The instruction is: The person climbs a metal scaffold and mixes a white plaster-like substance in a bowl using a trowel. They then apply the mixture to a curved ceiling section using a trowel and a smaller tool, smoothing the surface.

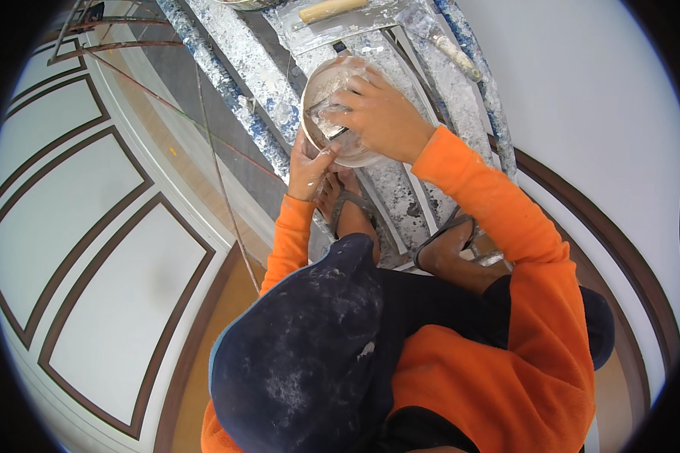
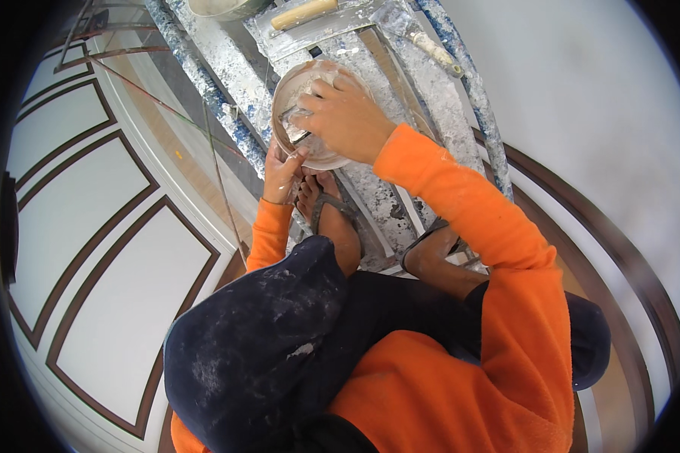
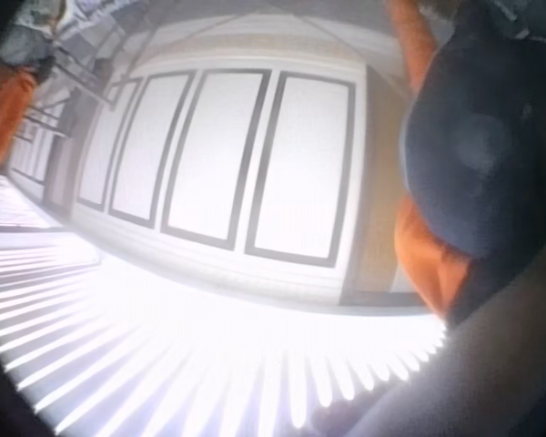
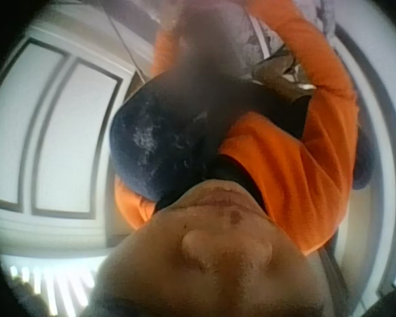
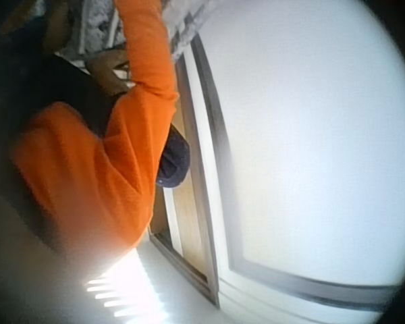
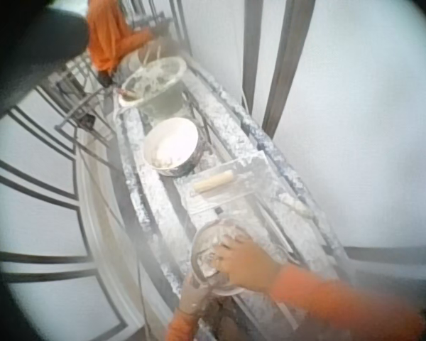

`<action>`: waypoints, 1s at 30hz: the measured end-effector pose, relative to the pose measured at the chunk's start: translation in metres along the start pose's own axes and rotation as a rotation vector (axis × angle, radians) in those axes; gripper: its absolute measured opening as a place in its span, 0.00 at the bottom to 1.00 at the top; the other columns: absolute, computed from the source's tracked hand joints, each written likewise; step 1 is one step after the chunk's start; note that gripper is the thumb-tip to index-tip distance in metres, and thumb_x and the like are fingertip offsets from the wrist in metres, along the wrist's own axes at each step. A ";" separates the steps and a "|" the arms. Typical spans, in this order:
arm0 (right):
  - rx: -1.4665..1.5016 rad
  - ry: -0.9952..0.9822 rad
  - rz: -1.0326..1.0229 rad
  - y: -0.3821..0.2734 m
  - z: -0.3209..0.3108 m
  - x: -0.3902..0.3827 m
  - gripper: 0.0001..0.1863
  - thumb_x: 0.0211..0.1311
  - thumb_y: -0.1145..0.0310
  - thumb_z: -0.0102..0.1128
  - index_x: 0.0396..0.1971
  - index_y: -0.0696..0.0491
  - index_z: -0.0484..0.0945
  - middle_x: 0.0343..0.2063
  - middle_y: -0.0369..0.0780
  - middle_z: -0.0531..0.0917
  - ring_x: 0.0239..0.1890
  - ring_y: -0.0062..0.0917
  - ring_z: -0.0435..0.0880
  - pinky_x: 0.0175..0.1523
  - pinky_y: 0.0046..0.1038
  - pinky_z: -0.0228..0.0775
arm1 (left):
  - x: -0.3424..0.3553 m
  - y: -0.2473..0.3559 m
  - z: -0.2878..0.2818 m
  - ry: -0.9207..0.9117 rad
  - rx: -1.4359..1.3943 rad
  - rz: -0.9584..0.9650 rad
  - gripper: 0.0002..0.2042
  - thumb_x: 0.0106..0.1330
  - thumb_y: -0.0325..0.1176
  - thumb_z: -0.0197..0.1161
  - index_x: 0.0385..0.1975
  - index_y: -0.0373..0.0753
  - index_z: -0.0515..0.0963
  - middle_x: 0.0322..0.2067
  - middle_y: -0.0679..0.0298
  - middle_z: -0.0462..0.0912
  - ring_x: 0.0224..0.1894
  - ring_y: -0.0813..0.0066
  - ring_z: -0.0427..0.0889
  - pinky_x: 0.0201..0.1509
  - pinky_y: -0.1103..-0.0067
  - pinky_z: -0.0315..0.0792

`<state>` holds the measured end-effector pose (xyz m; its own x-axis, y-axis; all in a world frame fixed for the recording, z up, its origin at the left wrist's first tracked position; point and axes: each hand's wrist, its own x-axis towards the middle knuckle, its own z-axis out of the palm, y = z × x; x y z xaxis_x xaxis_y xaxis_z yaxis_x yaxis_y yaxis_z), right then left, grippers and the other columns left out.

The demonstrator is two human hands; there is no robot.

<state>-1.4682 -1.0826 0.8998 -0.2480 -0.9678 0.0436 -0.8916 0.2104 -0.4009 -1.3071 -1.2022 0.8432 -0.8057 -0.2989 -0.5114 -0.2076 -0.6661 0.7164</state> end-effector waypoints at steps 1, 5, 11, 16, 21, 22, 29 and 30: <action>-0.029 0.000 -0.017 0.002 0.000 0.000 0.21 0.52 0.69 0.64 0.49 0.43 0.83 0.49 0.34 0.80 0.58 0.31 0.72 0.71 0.40 0.56 | 0.000 0.000 0.000 -0.004 0.002 -0.008 0.35 0.64 0.23 0.64 0.69 0.38 0.54 0.54 0.56 0.73 0.45 0.70 0.84 0.33 0.78 0.86; -0.079 0.032 -0.073 0.015 0.001 -0.004 0.19 0.52 0.70 0.65 0.46 0.42 0.84 0.47 0.33 0.81 0.57 0.29 0.73 0.68 0.37 0.59 | -0.002 0.002 -0.001 0.002 -0.006 -0.038 0.34 0.64 0.23 0.64 0.68 0.38 0.55 0.53 0.57 0.73 0.45 0.71 0.83 0.33 0.78 0.86; 0.041 0.039 0.086 0.016 0.003 -0.013 0.22 0.49 0.73 0.65 0.49 0.46 0.82 0.49 0.35 0.80 0.58 0.31 0.72 0.64 0.35 0.63 | -0.004 0.003 0.004 -0.005 -0.038 -0.049 0.33 0.64 0.22 0.63 0.68 0.37 0.55 0.54 0.56 0.73 0.48 0.70 0.82 0.35 0.78 0.86; 0.110 0.035 0.117 0.012 0.018 -0.016 0.23 0.48 0.73 0.66 0.49 0.48 0.82 0.47 0.36 0.81 0.57 0.33 0.73 0.62 0.35 0.65 | -0.005 -0.006 0.000 -0.011 -0.086 -0.041 0.33 0.64 0.21 0.62 0.68 0.38 0.54 0.55 0.55 0.73 0.50 0.67 0.81 0.38 0.77 0.86; 0.270 -0.013 0.260 0.013 0.008 -0.011 0.24 0.48 0.79 0.63 0.49 0.49 0.82 0.50 0.37 0.81 0.63 0.39 0.69 0.64 0.37 0.66 | -0.013 -0.007 0.009 0.050 -0.134 -0.060 0.33 0.63 0.20 0.61 0.68 0.37 0.54 0.56 0.54 0.73 0.51 0.67 0.81 0.39 0.78 0.85; 0.261 -0.008 0.271 0.011 0.008 -0.011 0.24 0.48 0.79 0.62 0.49 0.50 0.82 0.50 0.38 0.81 0.63 0.39 0.69 0.65 0.37 0.66 | -0.012 -0.008 0.009 0.039 -0.113 -0.046 0.33 0.63 0.20 0.62 0.68 0.37 0.55 0.55 0.54 0.73 0.50 0.67 0.81 0.39 0.79 0.85; 0.258 0.026 0.211 0.007 0.016 -0.016 0.25 0.46 0.77 0.64 0.49 0.47 0.84 0.49 0.37 0.83 0.60 0.37 0.72 0.63 0.38 0.67 | -0.012 -0.011 0.005 0.012 -0.024 0.005 0.34 0.62 0.22 0.65 0.67 0.36 0.56 0.55 0.55 0.74 0.48 0.71 0.82 0.35 0.84 0.83; 0.259 0.012 0.207 0.006 0.016 -0.017 0.26 0.44 0.75 0.66 0.49 0.46 0.84 0.47 0.36 0.84 0.57 0.37 0.74 0.62 0.39 0.67 | -0.013 -0.011 0.005 0.014 -0.023 0.003 0.34 0.62 0.23 0.65 0.67 0.36 0.56 0.55 0.55 0.74 0.47 0.71 0.82 0.34 0.84 0.82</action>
<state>-1.4634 -1.0675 0.8821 -0.4196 -0.9062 -0.0533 -0.6960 0.3588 -0.6220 -1.2971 -1.1878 0.8438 -0.7981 -0.3105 -0.5163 -0.1922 -0.6810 0.7066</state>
